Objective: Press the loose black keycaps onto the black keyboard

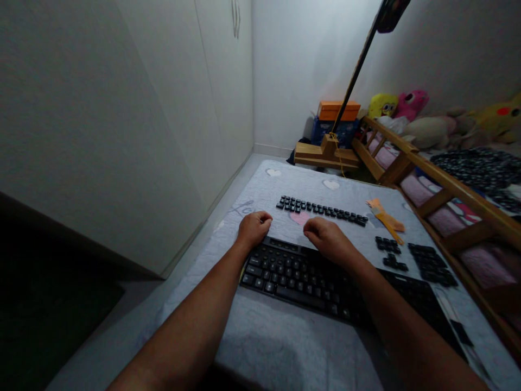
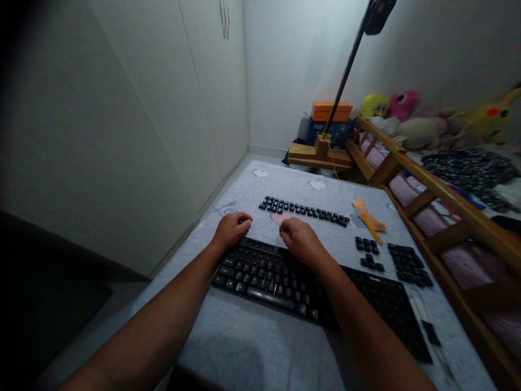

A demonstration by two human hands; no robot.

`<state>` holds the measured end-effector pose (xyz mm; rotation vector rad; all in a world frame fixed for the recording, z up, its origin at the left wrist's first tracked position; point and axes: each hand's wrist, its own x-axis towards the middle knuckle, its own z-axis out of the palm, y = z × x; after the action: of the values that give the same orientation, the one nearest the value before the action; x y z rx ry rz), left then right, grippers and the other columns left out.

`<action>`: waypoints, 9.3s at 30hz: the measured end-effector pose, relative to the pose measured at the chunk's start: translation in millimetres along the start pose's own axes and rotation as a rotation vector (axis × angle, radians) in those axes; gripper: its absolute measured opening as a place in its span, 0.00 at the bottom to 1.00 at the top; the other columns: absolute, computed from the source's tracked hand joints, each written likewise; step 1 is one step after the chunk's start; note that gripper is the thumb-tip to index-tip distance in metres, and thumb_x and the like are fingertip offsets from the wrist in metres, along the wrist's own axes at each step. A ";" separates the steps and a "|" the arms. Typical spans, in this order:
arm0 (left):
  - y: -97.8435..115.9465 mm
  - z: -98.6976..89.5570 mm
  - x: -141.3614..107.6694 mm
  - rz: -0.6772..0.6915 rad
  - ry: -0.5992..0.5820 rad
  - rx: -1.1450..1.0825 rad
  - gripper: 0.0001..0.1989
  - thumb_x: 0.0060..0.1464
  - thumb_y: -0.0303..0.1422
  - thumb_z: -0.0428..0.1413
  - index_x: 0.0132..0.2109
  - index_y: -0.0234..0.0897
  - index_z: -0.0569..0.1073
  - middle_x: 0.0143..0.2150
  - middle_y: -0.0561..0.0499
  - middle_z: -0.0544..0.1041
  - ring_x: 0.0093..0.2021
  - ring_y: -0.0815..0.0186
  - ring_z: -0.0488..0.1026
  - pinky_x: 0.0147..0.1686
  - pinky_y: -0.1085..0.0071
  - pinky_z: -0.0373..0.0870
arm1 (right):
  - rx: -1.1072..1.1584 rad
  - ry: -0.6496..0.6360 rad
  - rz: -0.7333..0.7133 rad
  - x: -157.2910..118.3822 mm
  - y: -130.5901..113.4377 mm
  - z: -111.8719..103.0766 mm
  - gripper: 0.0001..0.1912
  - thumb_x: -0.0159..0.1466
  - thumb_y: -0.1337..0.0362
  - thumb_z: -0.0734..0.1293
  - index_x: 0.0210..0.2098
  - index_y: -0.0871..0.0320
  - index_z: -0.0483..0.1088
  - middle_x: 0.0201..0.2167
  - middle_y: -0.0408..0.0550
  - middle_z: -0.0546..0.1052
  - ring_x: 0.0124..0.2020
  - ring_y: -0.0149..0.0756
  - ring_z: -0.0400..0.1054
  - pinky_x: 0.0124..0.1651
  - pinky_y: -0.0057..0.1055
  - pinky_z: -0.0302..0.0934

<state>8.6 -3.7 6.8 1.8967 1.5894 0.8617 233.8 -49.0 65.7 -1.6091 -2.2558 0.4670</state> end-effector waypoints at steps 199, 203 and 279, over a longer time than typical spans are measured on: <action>-2.4 2.2 1.0 -0.003 0.024 0.004 0.11 0.52 0.33 0.53 0.38 0.37 0.80 0.36 0.50 0.82 0.38 0.64 0.76 0.41 0.71 0.70 | 0.003 0.074 -0.093 -42.4 -57.2 62.0 0.04 0.62 0.70 0.65 0.36 0.56 0.71 0.36 0.47 0.74 0.42 0.40 0.62 0.47 0.36 0.53; -4.1 3.0 1.3 0.006 0.026 0.003 0.11 0.52 0.33 0.53 0.38 0.38 0.80 0.37 0.50 0.82 0.39 0.64 0.76 0.41 0.72 0.70 | -0.017 0.090 -0.092 -42.1 -58.3 62.7 0.04 0.63 0.70 0.64 0.35 0.56 0.71 0.36 0.47 0.74 0.41 0.39 0.62 0.47 0.35 0.54; -2.9 1.5 0.6 0.010 0.029 -0.003 0.11 0.52 0.33 0.53 0.38 0.38 0.80 0.36 0.50 0.82 0.38 0.64 0.77 0.41 0.71 0.70 | -0.193 -0.023 -0.078 -31.6 -60.4 54.4 0.07 0.67 0.64 0.62 0.35 0.55 0.72 0.36 0.47 0.73 0.40 0.39 0.61 0.42 0.35 0.49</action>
<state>7.9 -2.6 3.7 1.8994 1.5965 0.8989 168.4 -101.6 41.7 -1.6038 -2.4358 0.2555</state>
